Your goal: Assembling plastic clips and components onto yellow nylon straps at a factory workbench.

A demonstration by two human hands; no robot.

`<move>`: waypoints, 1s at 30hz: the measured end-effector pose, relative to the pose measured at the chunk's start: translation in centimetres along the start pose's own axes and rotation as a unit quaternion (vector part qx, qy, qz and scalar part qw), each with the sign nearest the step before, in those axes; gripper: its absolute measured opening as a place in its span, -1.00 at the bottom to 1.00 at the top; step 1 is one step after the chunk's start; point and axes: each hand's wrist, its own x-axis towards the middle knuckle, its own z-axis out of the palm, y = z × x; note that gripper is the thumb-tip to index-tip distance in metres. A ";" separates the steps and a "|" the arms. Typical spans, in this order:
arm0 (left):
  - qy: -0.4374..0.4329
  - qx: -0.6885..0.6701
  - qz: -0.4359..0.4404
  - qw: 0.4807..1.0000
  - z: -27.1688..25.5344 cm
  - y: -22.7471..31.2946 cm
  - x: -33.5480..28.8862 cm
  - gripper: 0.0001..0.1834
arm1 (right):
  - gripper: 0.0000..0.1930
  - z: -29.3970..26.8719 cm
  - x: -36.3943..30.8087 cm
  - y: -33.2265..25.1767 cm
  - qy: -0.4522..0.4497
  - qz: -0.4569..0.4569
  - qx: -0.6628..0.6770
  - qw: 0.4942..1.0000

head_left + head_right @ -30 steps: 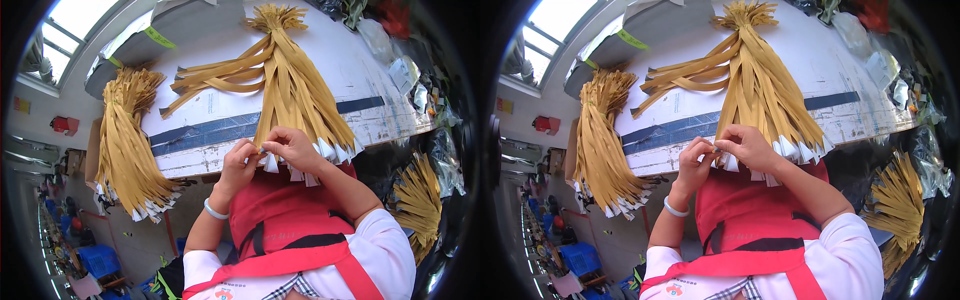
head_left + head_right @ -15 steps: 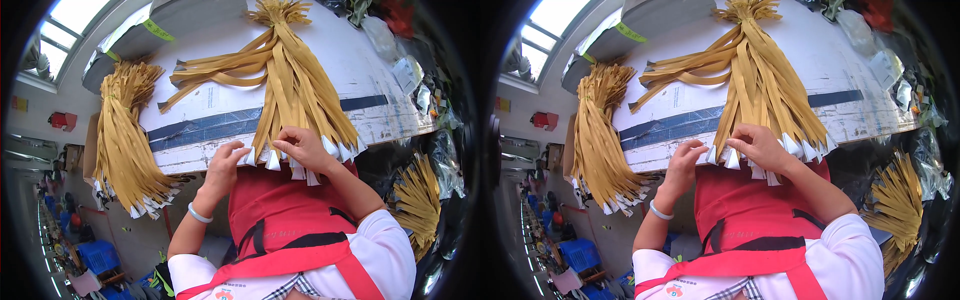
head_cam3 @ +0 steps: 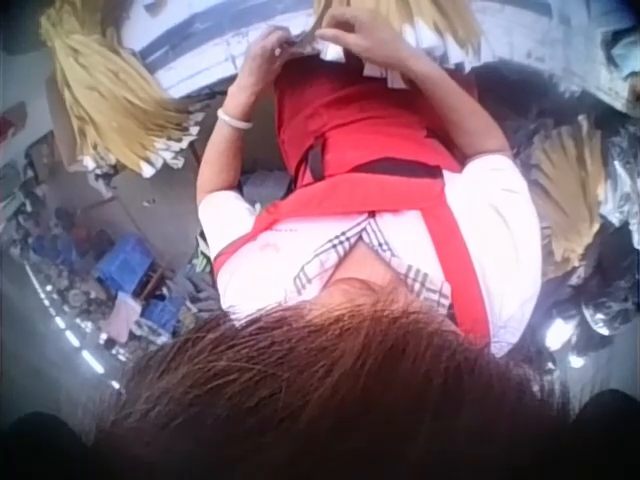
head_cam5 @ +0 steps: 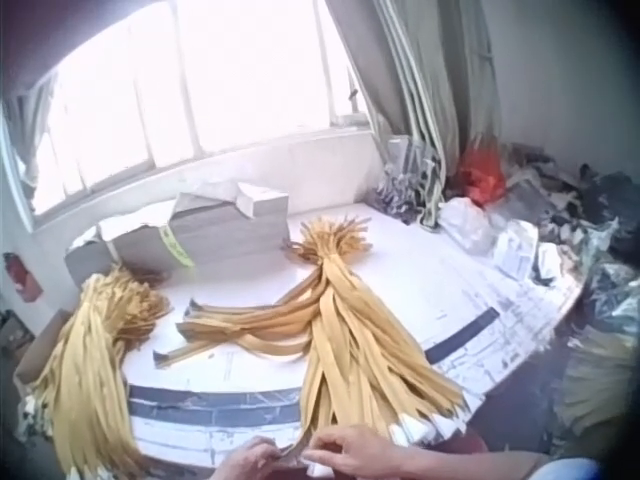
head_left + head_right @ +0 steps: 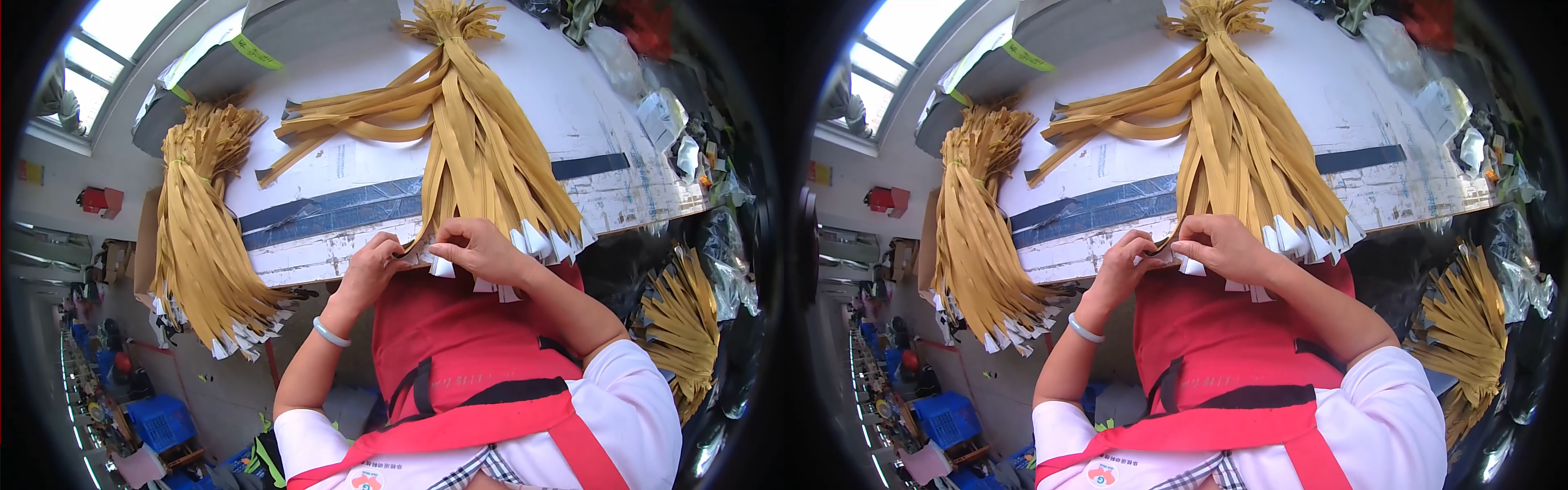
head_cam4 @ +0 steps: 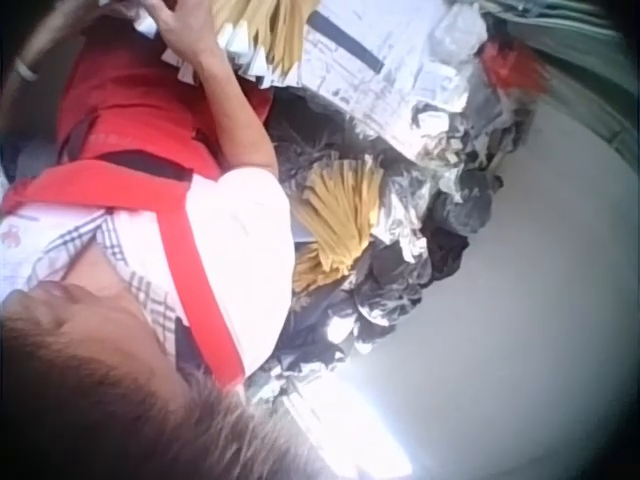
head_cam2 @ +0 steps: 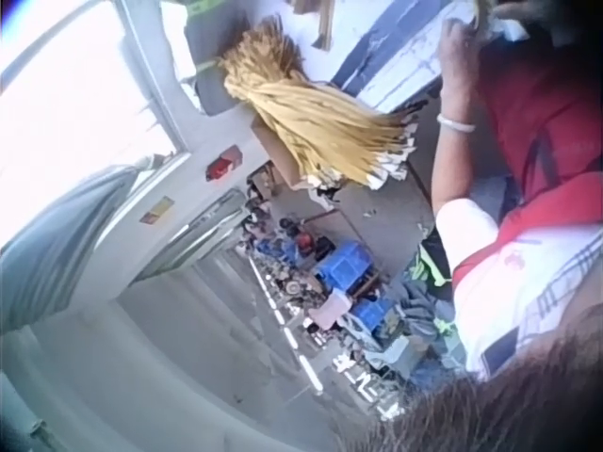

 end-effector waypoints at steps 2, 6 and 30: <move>-0.008 0.011 -0.007 1.000 -0.1 0.4 0.3 -0.81 | -0.81 0.2 0.2 0.2 -0.005 0.008 -0.003 1.000; 0.006 -0.190 -0.078 0.979 -1.1 4.3 1.4 -0.86 | -0.86 0.4 0.8 0.3 0.019 -0.085 -0.040 0.995; -0.020 -0.583 -0.065 0.810 0.4 1.9 3.6 -0.87 | -0.83 -2.7 3.2 -1.2 -0.138 0.028 0.210 0.967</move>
